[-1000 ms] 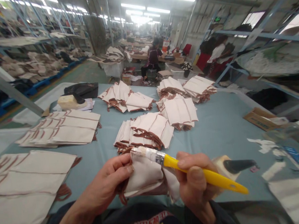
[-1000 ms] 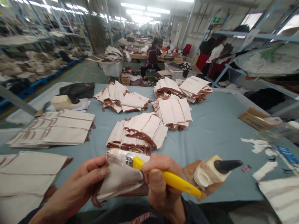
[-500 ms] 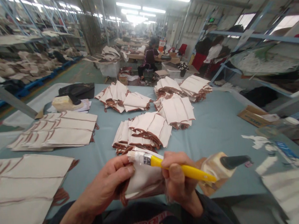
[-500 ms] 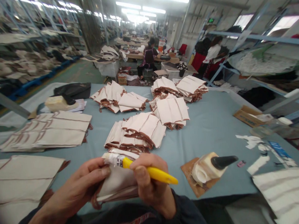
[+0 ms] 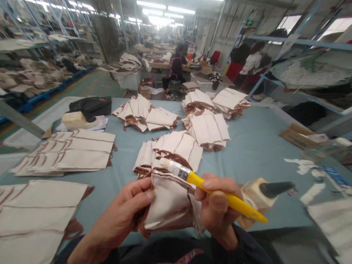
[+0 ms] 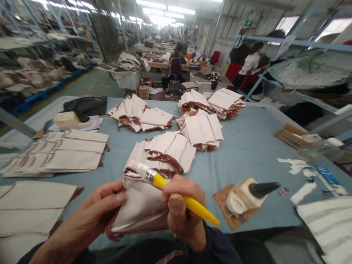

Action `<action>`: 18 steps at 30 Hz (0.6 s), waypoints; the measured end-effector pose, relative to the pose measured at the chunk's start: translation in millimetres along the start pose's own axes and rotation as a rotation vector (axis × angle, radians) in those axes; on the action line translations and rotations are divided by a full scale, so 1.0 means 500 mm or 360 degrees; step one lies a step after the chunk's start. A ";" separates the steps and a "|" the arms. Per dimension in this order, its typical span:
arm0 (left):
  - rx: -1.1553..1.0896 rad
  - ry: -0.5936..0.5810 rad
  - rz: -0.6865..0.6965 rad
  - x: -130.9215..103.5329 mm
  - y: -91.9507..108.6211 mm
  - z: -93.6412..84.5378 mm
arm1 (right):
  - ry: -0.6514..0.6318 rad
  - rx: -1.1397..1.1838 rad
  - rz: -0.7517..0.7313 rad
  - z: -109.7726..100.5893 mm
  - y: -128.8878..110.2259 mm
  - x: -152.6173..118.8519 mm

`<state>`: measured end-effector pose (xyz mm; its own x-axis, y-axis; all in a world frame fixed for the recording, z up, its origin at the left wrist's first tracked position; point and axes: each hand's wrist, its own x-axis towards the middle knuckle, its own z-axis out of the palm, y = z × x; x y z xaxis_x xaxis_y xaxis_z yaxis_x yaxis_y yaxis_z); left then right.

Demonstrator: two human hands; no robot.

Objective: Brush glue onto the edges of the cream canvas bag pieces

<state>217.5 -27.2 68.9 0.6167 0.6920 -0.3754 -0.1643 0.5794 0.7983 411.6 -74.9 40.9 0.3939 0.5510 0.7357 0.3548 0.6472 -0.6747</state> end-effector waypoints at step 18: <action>0.0109 -0.0175 0.0122 0.006 0.029 -0.024 | -0.0255 -0.0692 -0.0150 0.033 0.021 0.053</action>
<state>207.6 -11.6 73.7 0.6856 0.6794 -0.2614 -0.1634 0.4936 0.8542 411.8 -44.8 54.2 0.2193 0.5968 0.7719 0.7185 0.4364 -0.5415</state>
